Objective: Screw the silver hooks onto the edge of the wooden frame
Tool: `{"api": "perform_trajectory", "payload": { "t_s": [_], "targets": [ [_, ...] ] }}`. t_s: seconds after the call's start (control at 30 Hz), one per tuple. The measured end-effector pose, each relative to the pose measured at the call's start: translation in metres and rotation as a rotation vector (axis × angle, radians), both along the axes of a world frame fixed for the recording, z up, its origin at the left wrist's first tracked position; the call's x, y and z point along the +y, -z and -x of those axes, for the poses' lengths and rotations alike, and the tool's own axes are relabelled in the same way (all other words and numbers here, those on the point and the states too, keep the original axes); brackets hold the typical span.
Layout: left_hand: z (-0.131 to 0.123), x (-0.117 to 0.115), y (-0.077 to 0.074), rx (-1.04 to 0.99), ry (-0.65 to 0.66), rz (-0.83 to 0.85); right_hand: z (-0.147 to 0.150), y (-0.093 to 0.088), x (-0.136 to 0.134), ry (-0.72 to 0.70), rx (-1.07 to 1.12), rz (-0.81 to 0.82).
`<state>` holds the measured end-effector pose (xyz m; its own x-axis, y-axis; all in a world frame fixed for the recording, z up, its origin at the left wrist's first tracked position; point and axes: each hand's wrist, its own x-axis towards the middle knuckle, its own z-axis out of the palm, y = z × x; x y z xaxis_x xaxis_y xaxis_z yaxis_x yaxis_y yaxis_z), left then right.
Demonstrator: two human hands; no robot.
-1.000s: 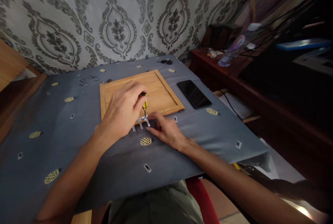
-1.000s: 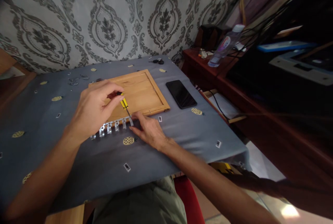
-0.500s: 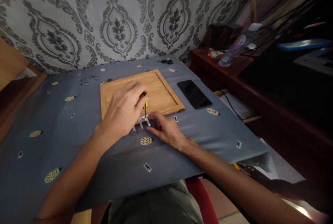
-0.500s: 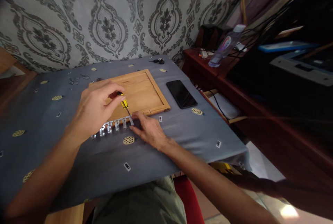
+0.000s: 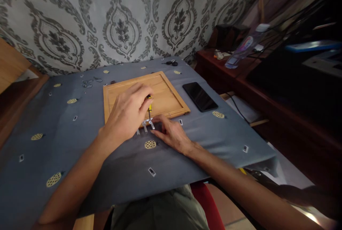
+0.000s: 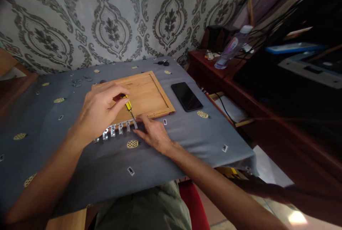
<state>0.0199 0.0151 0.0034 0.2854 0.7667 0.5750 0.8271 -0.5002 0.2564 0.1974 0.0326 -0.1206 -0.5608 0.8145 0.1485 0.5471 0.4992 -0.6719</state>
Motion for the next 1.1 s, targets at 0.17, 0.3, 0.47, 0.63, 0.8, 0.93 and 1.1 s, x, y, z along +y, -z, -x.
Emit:
{"api": "perform_trajectory", "payload": {
  "t_s": [0.17,0.3,0.47,0.63,0.8,0.93,1.1],
  "targets": [
    [0.0008,-0.0001,-0.0010,0.001,0.005,0.010,-0.0001,0.0002,0.0001,-0.008,0.006,0.000],
    [0.0015,-0.0002,-0.0020,-0.004,0.018,0.024,-0.0001,0.0011,0.0006,-0.005,0.009,0.002],
    [0.0011,0.0002,-0.0012,-0.012,0.010,0.023,-0.0001,0.0001,0.0004,-0.008,0.022,0.013],
    [0.0004,0.0009,0.0011,-0.001,-0.018,0.009,0.0001,-0.0004,0.0004,-0.003,0.010,0.019],
    [0.0004,0.0017,0.0017,-0.020,0.003,-0.008,-0.0002,0.0005,0.0008,-0.007,0.008,0.012],
    [0.0008,0.0014,0.0005,-0.028,0.016,0.004,-0.0004,-0.0005,0.0004,-0.009,0.020,0.011],
    [-0.0005,0.0007,-0.0008,-0.019,0.009,0.018,-0.0002,-0.0013,-0.0003,-0.006,0.011,0.007]
  ]
}}
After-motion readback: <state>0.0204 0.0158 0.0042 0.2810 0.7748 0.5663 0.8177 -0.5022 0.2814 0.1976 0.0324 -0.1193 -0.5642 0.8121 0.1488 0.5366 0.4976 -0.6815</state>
